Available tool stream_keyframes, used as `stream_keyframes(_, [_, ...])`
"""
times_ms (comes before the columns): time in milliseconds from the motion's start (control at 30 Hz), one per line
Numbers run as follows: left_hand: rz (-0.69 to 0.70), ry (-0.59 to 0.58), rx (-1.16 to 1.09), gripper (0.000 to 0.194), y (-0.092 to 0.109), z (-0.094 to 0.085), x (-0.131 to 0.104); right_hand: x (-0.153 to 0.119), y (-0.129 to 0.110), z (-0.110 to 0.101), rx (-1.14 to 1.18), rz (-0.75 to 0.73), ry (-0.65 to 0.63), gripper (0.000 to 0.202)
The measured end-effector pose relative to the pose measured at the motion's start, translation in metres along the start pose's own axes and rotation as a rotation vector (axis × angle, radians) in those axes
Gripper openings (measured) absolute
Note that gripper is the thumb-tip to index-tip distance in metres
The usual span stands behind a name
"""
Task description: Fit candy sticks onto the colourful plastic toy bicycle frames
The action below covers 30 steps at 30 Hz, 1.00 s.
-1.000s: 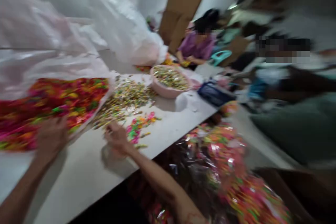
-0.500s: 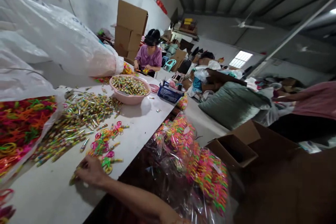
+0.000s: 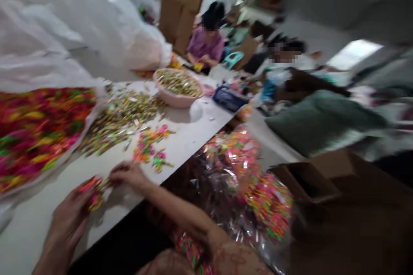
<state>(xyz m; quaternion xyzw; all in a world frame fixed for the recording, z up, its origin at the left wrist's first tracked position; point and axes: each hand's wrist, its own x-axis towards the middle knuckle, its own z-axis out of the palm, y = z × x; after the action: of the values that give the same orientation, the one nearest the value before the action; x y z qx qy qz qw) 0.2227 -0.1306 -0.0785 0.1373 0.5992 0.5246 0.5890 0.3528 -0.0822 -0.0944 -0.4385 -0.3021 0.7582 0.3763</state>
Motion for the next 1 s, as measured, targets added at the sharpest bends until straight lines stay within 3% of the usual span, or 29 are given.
stream_keyframes(33, [-0.062, 0.007, -0.051, 0.014, -0.002, -0.004, -0.002, -0.002, -0.002, -0.003, -0.009, -0.036, -0.003, 0.041])
stream_keyframes(133, [-0.058, -0.060, -0.196, 0.027, -0.007, -0.008, 0.001, 0.003, -0.002, -0.012, -0.018, -0.077, -0.045, 0.037])
stream_keyframes(300, [-0.079, -0.087, -0.268, 0.021, -0.015, -0.012, 0.009, 0.004, 0.005, -0.014, 0.000, -0.051, -0.128, 0.034])
stream_keyframes(533, [-0.138, -0.057, -0.324, 0.020, -0.015, -0.013, 0.006, 0.002, 0.007, -0.015, -0.011, -0.005, -0.078, 0.037])
stream_keyframes(867, [-0.085, -0.110, -0.289, 0.028, -0.026, -0.013, 0.007, -0.003, 0.004, -0.017, -0.069, 0.057, -0.116, 0.039])
stream_keyframes(1000, [-0.006, -0.055, -0.245, 0.034, -0.032, -0.012, 0.009, -0.009, 0.006, -0.019, -0.155, -0.084, -0.067, 0.037])
